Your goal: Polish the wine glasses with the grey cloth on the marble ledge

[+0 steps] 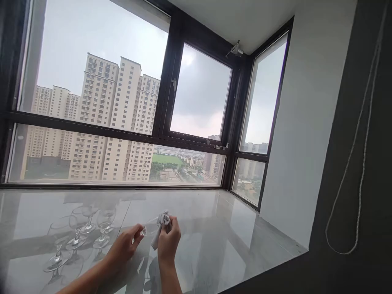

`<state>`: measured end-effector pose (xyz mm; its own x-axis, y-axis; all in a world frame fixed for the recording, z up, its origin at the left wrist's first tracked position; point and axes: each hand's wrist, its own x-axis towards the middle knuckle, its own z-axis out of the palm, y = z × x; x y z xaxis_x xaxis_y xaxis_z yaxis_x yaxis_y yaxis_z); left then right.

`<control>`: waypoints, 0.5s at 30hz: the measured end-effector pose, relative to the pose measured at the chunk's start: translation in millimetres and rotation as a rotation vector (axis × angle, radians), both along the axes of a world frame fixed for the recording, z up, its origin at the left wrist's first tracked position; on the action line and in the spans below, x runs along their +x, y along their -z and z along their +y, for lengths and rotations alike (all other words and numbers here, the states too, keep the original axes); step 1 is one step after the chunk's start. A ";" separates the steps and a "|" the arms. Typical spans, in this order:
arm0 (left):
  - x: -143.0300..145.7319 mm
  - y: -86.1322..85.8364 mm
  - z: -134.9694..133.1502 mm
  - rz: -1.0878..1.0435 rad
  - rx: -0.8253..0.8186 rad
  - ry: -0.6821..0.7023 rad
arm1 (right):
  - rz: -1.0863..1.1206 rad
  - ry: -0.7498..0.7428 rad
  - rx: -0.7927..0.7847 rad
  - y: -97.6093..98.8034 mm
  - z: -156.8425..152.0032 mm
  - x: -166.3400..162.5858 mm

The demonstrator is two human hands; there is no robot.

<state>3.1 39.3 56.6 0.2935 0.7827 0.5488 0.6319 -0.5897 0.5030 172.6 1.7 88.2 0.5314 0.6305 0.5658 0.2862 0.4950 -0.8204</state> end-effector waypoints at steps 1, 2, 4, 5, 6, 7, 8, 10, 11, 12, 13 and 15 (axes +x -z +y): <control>0.6 1.4 0.5 0.002 0.002 0.018 | -0.010 0.018 0.002 2.4 -3.0 2.6; 1.1 2.4 1.2 -0.001 0.005 0.039 | -0.018 0.034 0.005 4.2 -5.0 5.6; 2.0 3.3 2.4 -0.015 0.013 0.076 | -0.022 0.060 0.011 6.7 -7.3 12.0; 2.6 3.4 2.7 -0.020 0.017 0.089 | -0.017 0.069 0.014 7.9 -8.1 15.0; 3.2 3.2 2.8 -0.025 0.020 0.097 | -0.009 0.075 0.017 9.2 -8.7 17.7; 3.9 3.0 2.7 -0.028 0.021 0.100 | 0.002 0.078 0.020 10.8 -9.1 20.0; 4.7 2.8 2.6 -0.034 0.023 0.099 | 0.016 0.075 0.022 12.5 -9.2 21.9; 5.8 2.5 2.5 -0.050 0.025 0.086 | 0.054 0.068 0.026 15.8 -8.1 24.6; 6.2 2.5 2.7 -0.060 0.022 0.076 | 0.075 0.067 0.027 17.0 -6.9 25.5; 6.2 2.7 3.3 -0.067 0.017 0.066 | 0.097 0.071 0.025 17.7 -5.5 25.8; 6.1 3.2 4.2 -0.074 0.012 0.058 | 0.117 0.079 0.022 17.7 -4.0 25.5; 5.6 5.2 7.5 -0.092 0.023 0.022 | 0.139 0.102 0.011 16.1 -1.3 22.0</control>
